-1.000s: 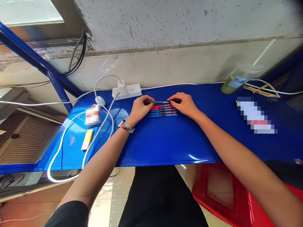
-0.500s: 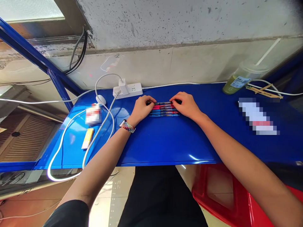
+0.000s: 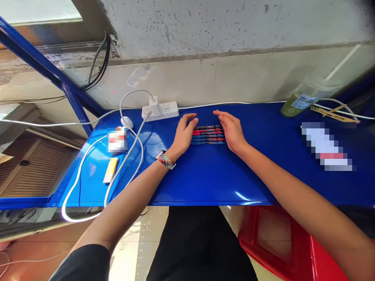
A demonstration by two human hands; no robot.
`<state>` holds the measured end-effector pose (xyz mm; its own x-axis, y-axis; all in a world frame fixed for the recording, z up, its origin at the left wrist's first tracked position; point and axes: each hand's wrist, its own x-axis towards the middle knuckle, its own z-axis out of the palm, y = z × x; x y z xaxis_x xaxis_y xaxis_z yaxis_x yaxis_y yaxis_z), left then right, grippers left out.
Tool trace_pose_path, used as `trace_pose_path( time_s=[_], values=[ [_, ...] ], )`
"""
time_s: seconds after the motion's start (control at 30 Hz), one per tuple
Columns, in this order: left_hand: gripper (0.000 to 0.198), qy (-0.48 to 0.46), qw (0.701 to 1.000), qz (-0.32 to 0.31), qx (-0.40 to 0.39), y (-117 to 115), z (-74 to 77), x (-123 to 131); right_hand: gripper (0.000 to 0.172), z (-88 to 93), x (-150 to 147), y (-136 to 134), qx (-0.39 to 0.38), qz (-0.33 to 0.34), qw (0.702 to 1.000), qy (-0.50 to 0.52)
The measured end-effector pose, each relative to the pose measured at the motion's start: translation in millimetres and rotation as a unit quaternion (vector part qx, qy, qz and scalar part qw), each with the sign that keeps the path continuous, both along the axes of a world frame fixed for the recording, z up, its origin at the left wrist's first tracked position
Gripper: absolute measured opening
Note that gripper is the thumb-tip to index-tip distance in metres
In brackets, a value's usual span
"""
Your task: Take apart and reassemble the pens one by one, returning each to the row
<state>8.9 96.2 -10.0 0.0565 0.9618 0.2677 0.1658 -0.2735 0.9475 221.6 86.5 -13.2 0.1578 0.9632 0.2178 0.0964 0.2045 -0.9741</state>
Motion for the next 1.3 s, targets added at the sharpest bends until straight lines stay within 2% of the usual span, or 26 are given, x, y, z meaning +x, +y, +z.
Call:
trace_pose_path(
  time_s=[0.23, 0.63, 0.77, 0.87, 1.07, 1.13, 1.2, 1.23, 1.3],
  values=[
    [0.019, -0.045, 0.999, -0.01, -0.01, 0, 4.4, 3, 0.03, -5.9, -5, 1, 0.018, 0.004, 1.0, 0.008],
    [0.025, 0.0, 0.999, -0.028, 0.016, -1, 6.8, -1, 0.024, 10.3, -7, -5, -0.001, -0.018, 0.999, -0.028],
    [0.028, 0.019, 0.999, -0.028, 0.024, 0, 6.8, -3, 0.024, 10.8, -4, -4, -0.017, -0.019, 1.0, -0.013],
    [0.028, 0.032, 0.998, -0.035, 0.028, 2, 7.0, -6, 0.025, 8.5, 0, -1, -0.012, -0.017, 0.999, -0.041],
    [0.028, 0.056, 0.997, 0.039, 0.028, 17, 8.6, -19, 0.023, 5.5, 19, 13, 0.009, -0.072, 0.985, -0.155],
    [0.025, 0.092, 0.993, 0.067, 0.029, 22, 12.2, -26, 0.023, 5.8, 26, 17, 0.005, -0.096, 0.976, -0.197],
    [0.017, 0.171, 0.98, 0.099, 0.031, 23, 18.4, -34, 0.024, 6.4, 34, 20, 0.01, -0.116, 0.963, -0.244],
    [0.015, 0.222, 0.968, 0.115, 0.026, 22, 22.2, -37, 0.025, 6.8, 38, 21, 0.013, -0.127, 0.955, -0.269],
    [0.023, 0.332, 0.931, 0.149, 0.006, 18, 30.4, -44, 0.027, 7.8, 46, 23, 0.009, -0.145, 0.94, -0.31]
  ],
)
